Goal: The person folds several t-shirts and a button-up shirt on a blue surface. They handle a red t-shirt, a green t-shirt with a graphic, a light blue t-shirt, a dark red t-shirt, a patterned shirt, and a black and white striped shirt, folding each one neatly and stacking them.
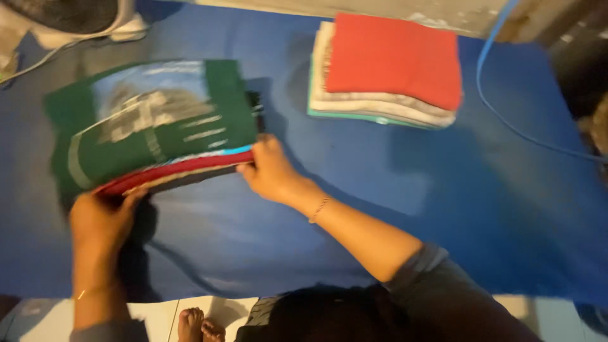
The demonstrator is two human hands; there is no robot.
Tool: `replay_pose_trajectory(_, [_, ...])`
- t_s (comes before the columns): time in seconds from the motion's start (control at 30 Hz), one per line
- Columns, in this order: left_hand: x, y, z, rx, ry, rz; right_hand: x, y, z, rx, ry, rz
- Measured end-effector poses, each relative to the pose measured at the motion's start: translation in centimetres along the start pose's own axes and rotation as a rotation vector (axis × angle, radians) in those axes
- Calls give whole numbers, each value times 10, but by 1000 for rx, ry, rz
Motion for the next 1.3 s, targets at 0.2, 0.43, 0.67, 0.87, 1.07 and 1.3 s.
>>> replay_pose_trajectory(0.2, [50, 83, 56, -198, 244, 427, 82, 49, 0, -149, -95, -261])
replay_pose_trajectory(0.43, [84, 125, 254, -840, 332, 634, 271, 134, 80, -189, 80, 386])
replay_pose_trajectory(0.67, [-75, 65, 412, -892, 424, -200, 306, 98, 177, -701, -604, 531])
replay_pose_trajectory(0.87, [-167, 15, 431, -737, 348, -203, 271, 39, 188, -668, -511, 468])
replay_pose_trajectory(1.07, [-170, -7, 428, -705, 355, -147, 252, 0, 157, -652, -628, 505])
replay_pose_trajectory(1.3, [-179, -75, 378, -290, 467, 56, 178, -93, 151, -386, -617, 340])
Point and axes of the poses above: each hand's wrist, its own y-axis away from the middle knuckle, its own x-axis out of the back of the hand, z = x × y, the point moved 4 cm from there along -y, towards the middle knuckle, and after that the axes turned 12 degrees about -x, right-handed, at the moved point
